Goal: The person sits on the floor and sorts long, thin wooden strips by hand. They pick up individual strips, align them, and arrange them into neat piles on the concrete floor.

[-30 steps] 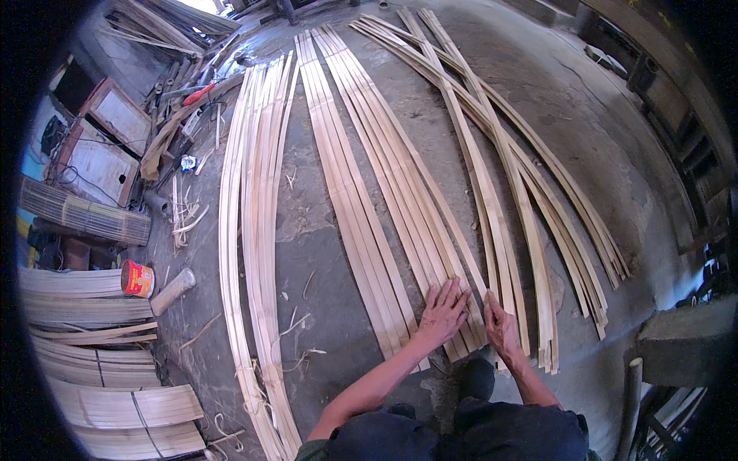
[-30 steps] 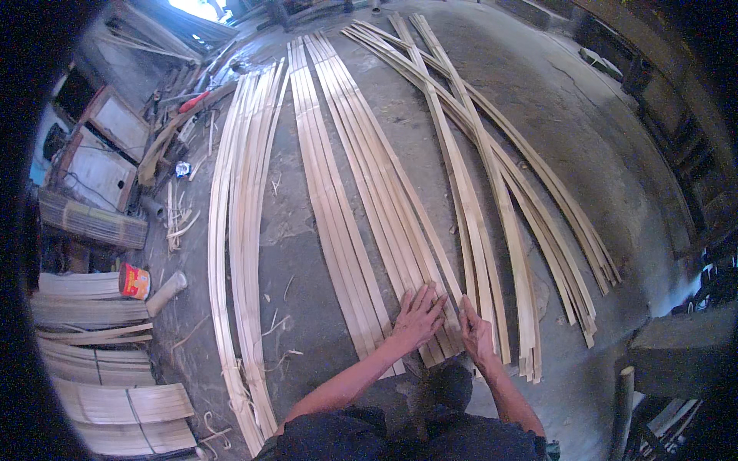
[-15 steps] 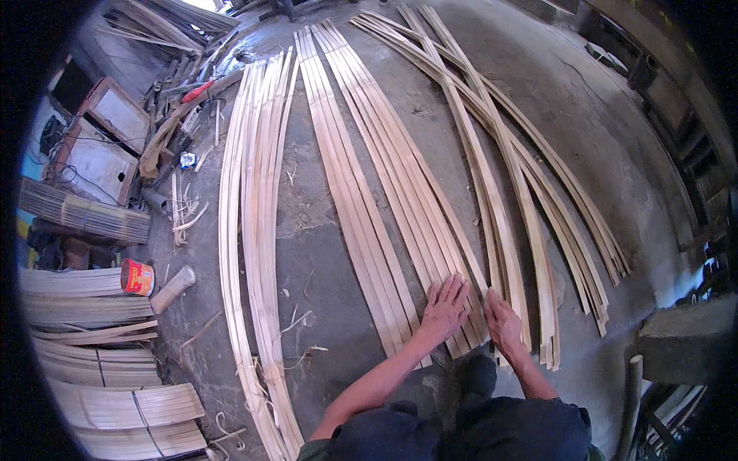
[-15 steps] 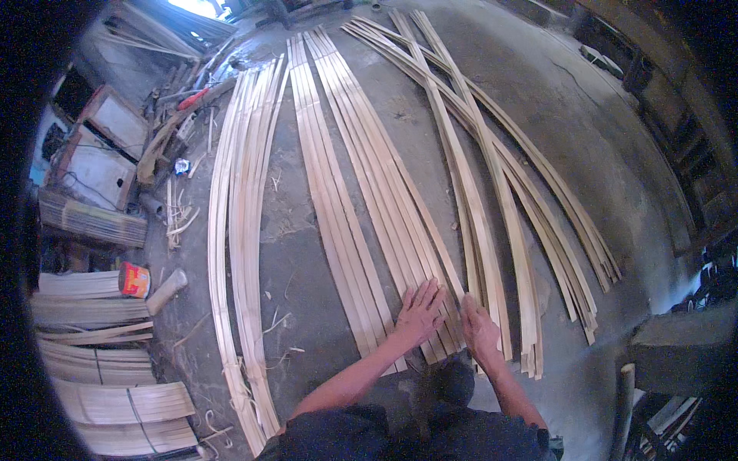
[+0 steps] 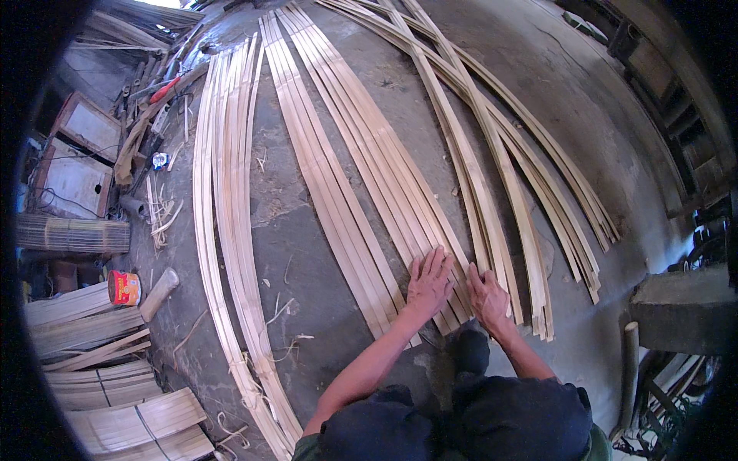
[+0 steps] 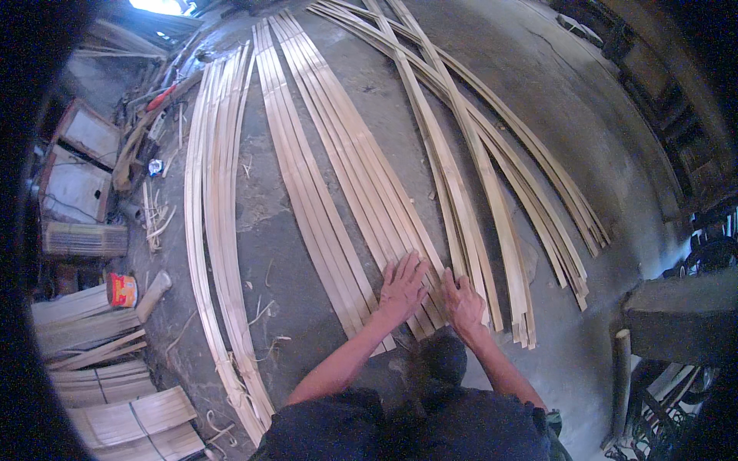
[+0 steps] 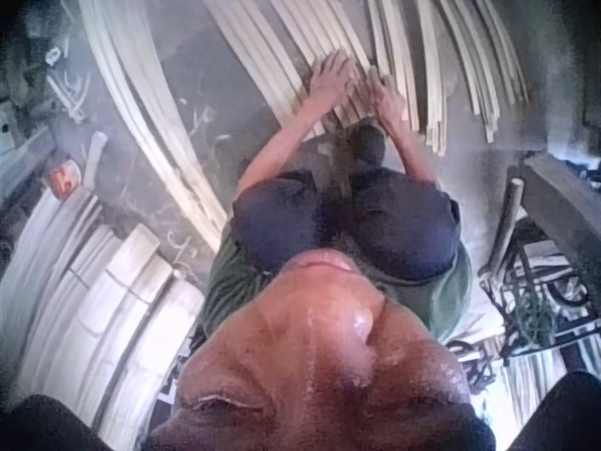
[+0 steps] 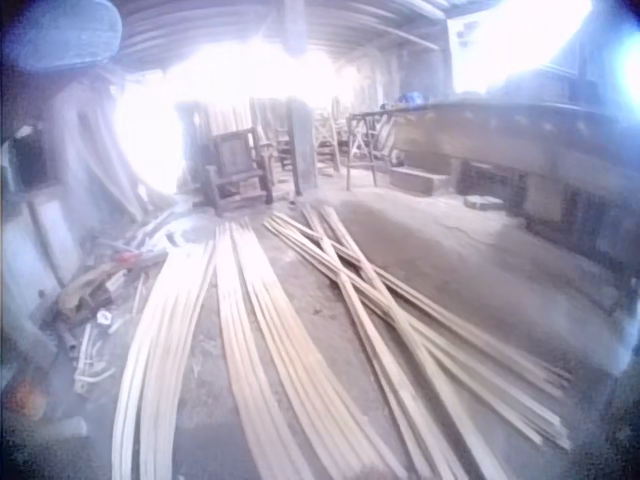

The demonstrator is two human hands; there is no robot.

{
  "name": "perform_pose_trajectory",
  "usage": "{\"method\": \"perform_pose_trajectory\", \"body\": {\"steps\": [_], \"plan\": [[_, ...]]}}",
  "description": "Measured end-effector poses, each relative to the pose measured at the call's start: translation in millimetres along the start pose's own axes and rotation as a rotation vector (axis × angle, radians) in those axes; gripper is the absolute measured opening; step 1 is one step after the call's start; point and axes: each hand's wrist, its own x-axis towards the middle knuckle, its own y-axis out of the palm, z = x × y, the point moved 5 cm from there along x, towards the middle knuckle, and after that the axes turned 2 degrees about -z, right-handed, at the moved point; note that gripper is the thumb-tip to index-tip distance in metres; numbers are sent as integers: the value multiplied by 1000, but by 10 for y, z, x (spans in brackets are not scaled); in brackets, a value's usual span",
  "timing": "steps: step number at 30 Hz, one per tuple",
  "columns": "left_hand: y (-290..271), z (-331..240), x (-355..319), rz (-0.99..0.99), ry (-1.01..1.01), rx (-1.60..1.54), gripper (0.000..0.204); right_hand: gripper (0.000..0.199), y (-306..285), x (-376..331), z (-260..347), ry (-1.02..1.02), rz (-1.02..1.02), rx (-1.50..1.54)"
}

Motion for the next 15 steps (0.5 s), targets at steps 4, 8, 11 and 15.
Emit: {"method": "perform_pose_trajectory", "body": {"steps": [4, 8, 11, 15], "plan": [[-6, 30, 64, -73, 3, -31, 69, 47, -16, 26, 19, 45, 91, -37], [-34, -39, 87, -24, 23, 29, 67, 46, -34, 32, 8, 25, 89, -66], [1, -68, 44, 6, 16, 149, 66, 41, -16, 16, -16, 15, 86, -14], [-11, -74, 94, 14, 8, 115, 62, 37, -116, 63, -199, 82, 55, 150]]}}
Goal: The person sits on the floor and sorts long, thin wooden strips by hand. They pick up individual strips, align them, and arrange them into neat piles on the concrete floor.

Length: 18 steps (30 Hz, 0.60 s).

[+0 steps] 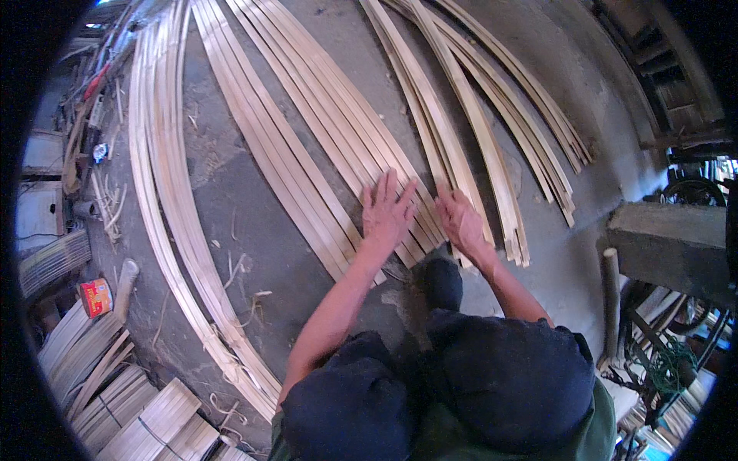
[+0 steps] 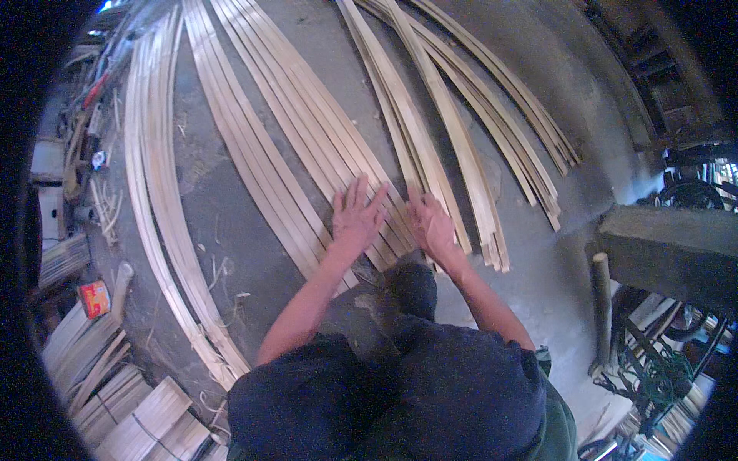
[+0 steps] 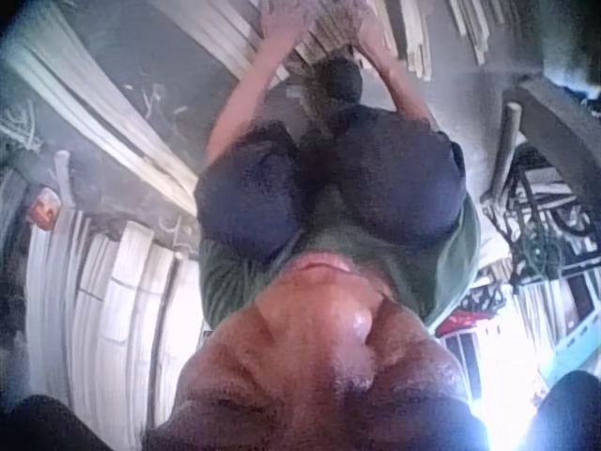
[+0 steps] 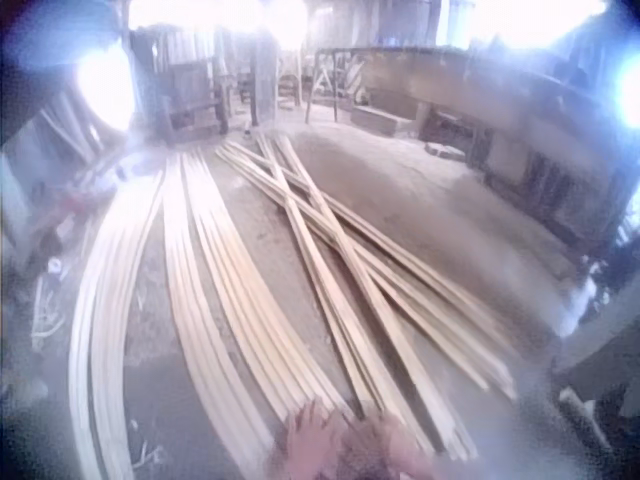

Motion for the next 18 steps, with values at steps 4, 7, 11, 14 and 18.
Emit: {"method": "perform_pose_trajectory", "body": {"steps": [4, 7, 11, 14, 18], "plan": [[1, 39, -28, -21, 2, -30, 61, 27, -78, 22, -122, -58, -40, 218], [-4, 35, -40, -34, 11, -35, 61, 28, -85, -105, 12, -85, 24, 113], [-13, 22, -19, -21, 16, -40, 60, 36, -21, -187, 60, -110, 22, -7], [8, 48, -44, -38, 8, -3, 60, 38, 20, -210, 98, -83, 0, -3], [13, 29, -30, -3, -17, 19, 60, 39, -1, -206, 148, -57, -32, -2]]}}
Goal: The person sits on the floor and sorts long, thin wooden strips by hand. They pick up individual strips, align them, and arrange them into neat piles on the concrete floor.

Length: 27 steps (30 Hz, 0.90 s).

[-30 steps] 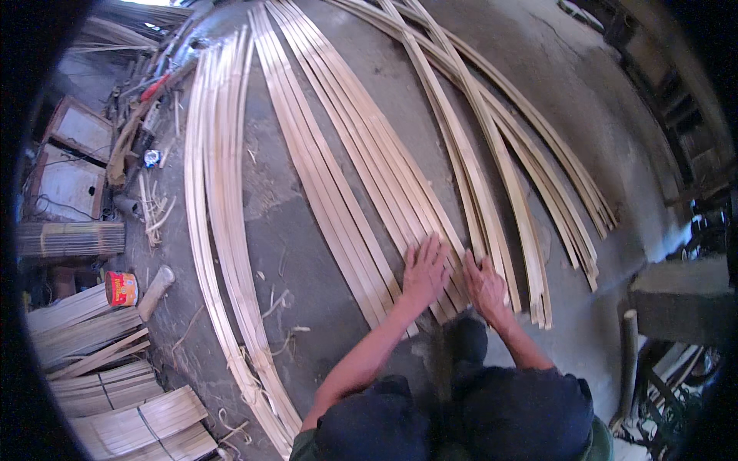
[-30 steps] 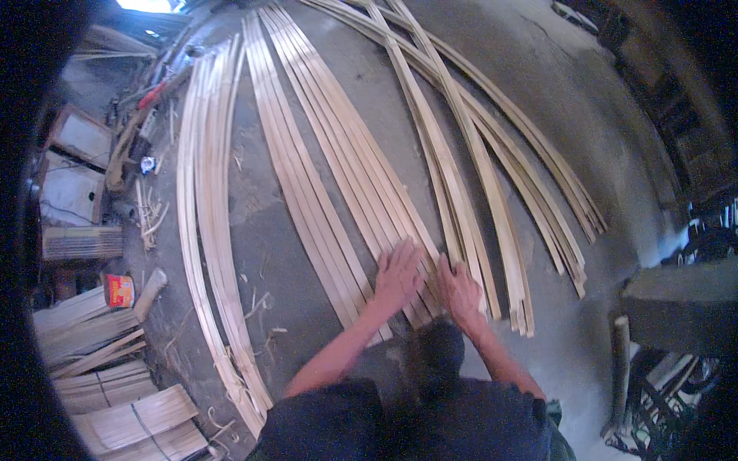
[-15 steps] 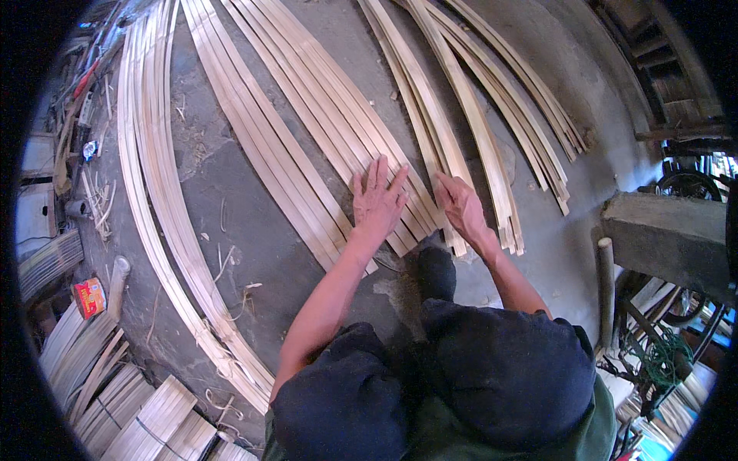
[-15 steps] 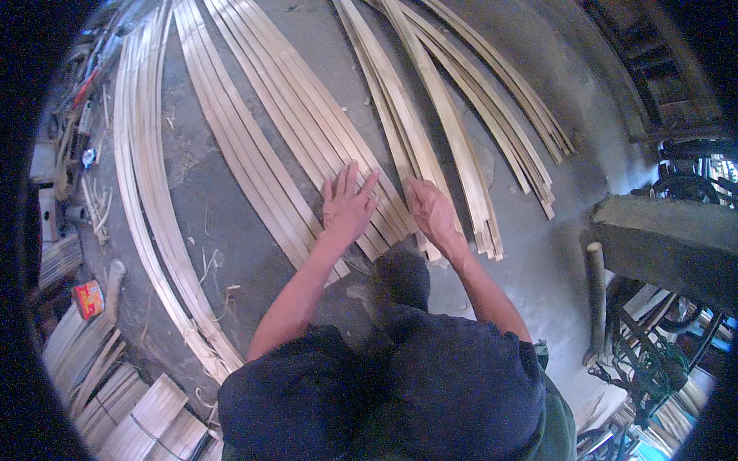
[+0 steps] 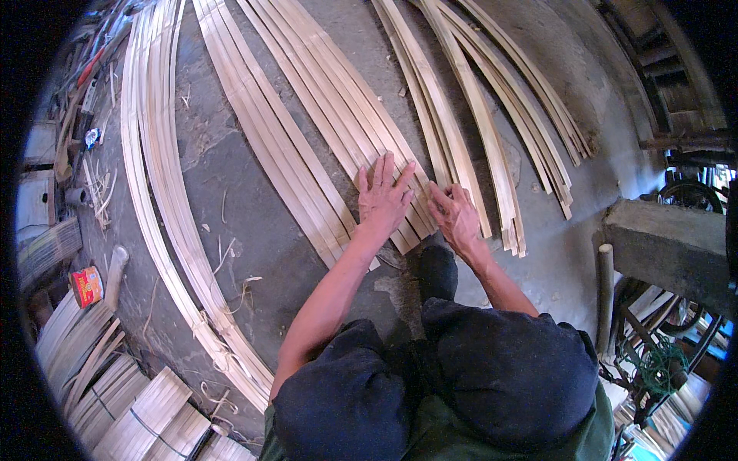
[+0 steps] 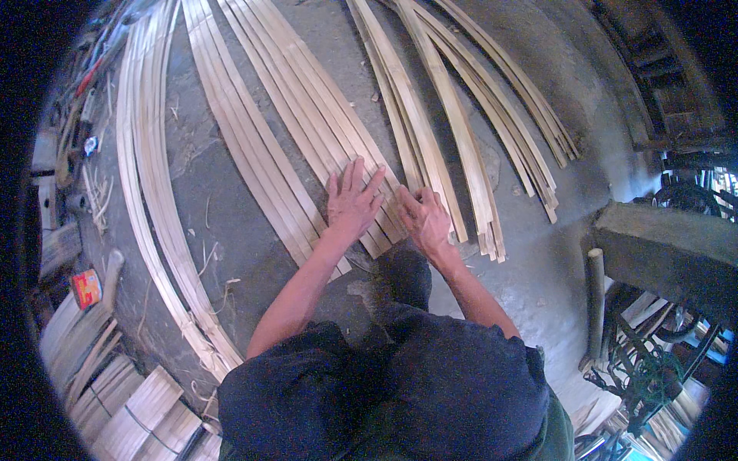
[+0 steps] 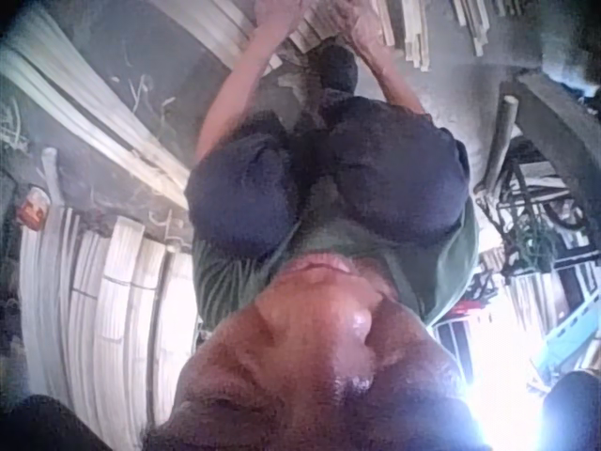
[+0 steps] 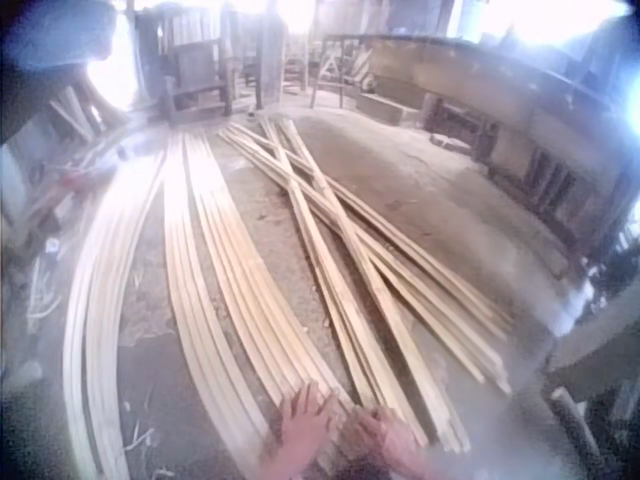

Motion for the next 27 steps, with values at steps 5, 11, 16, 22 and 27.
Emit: {"method": "perform_pose_trajectory", "body": {"steps": [5, 11, 16, 22, 27], "plan": [[15, 5, -23, -38, -3, -68, 63, 38, 103, -11, -19, 10, 21, -43], [4, 60, -154, -32, -3, -35, 65, 40, 193, -68, 21, -119, 6, -73], [-92, 158, -236, -39, 11, 15, 63, 37, 117, -46, 172, -58, 56, -50], [-55, 163, -257, -43, 15, -8, 62, 36, 151, -68, 37, 6, -8, 38], [-33, 140, -271, -42, 2, -41, 61, 29, 232, -122, 124, -70, -27, 96]]}}
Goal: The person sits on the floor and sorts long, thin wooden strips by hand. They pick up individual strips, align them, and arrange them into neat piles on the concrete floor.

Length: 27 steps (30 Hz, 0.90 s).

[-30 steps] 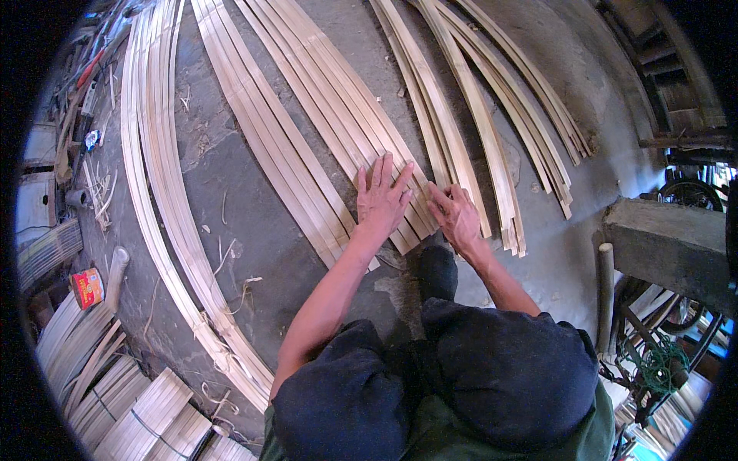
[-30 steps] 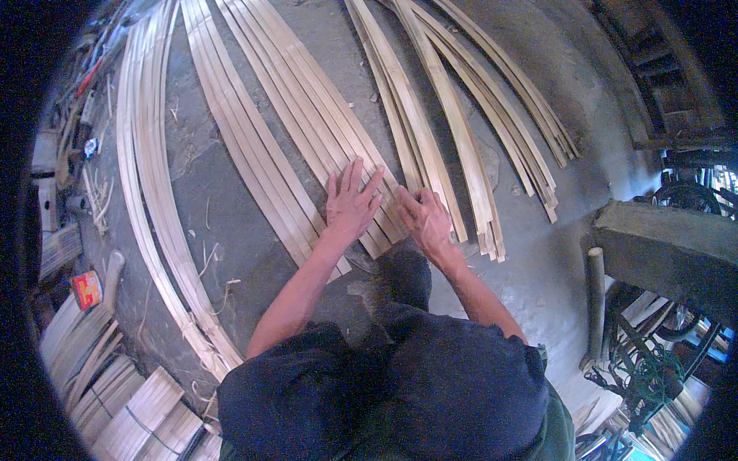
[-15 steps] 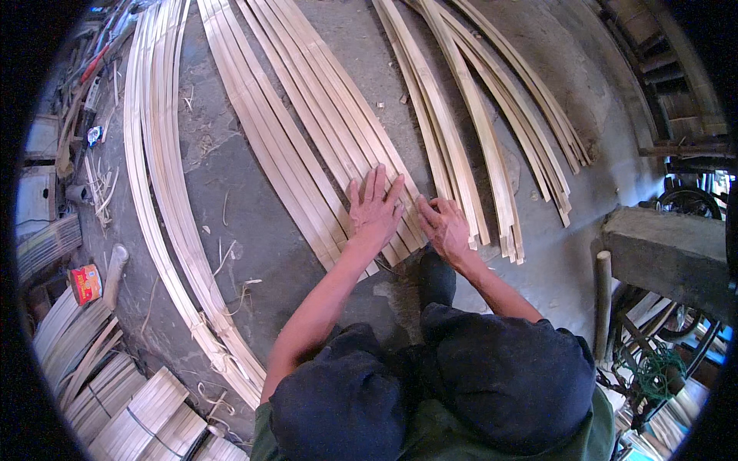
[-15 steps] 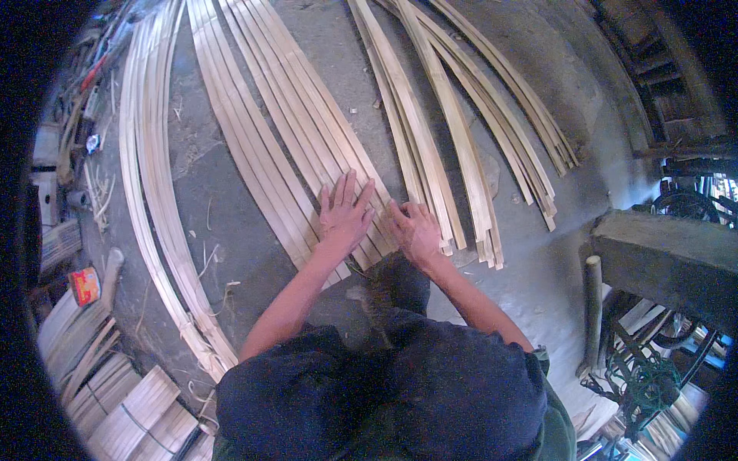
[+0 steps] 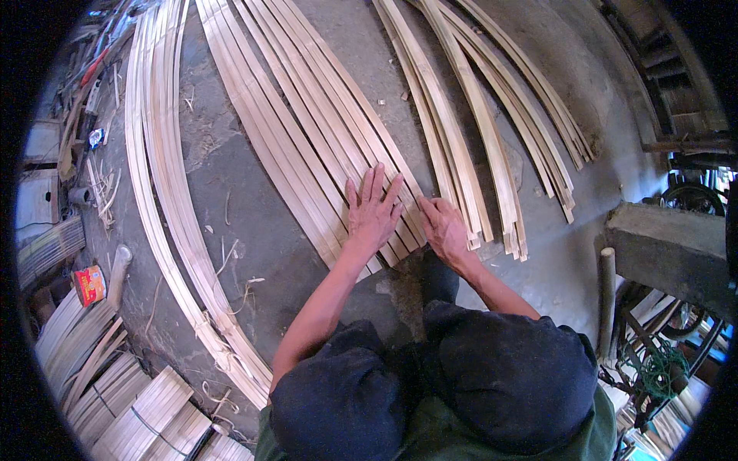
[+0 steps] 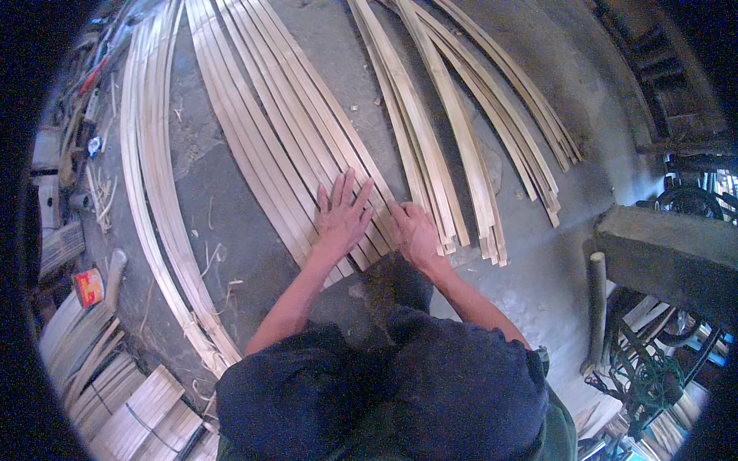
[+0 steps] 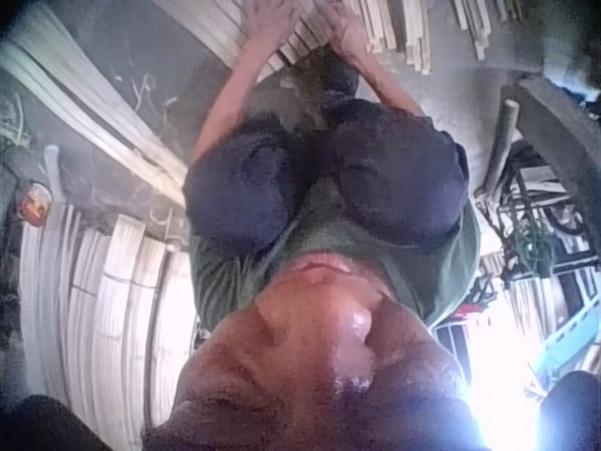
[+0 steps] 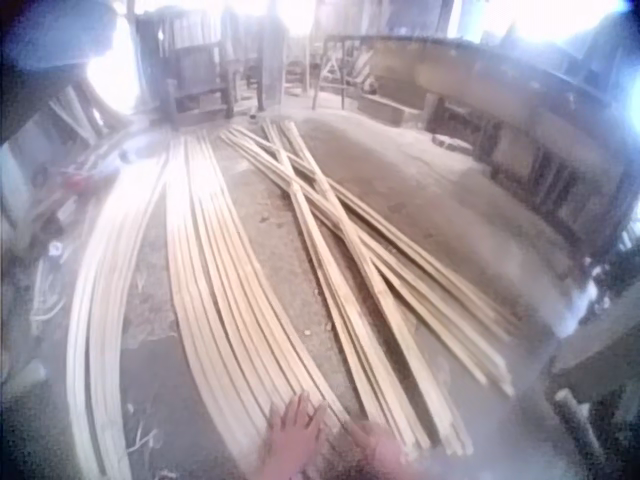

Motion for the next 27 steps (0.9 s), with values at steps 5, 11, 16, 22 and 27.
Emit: {"method": "perform_pose_trajectory", "body": {"steps": [5, 11, 16, 22, 27], "plan": [[65, 22, -26, -28, -9, -18, 63, 34, -38, 20, 20, 13, 8, 63], [42, -5, -12, 4, -23, 33, 66, 35, 33, 30, 16, 8, -37, 63], [37, -46, 28, -87, -50, 0, 68, 40, 40, 55, 14, 1, 6, -3], [56, -20, 1, -92, -63, -19, 69, 42, 59, 106, 29, -9, 77, -66], [33, -19, -39, -79, -27, -25, 71, 44, 58, 139, -51, 2, 123, -108]]}}
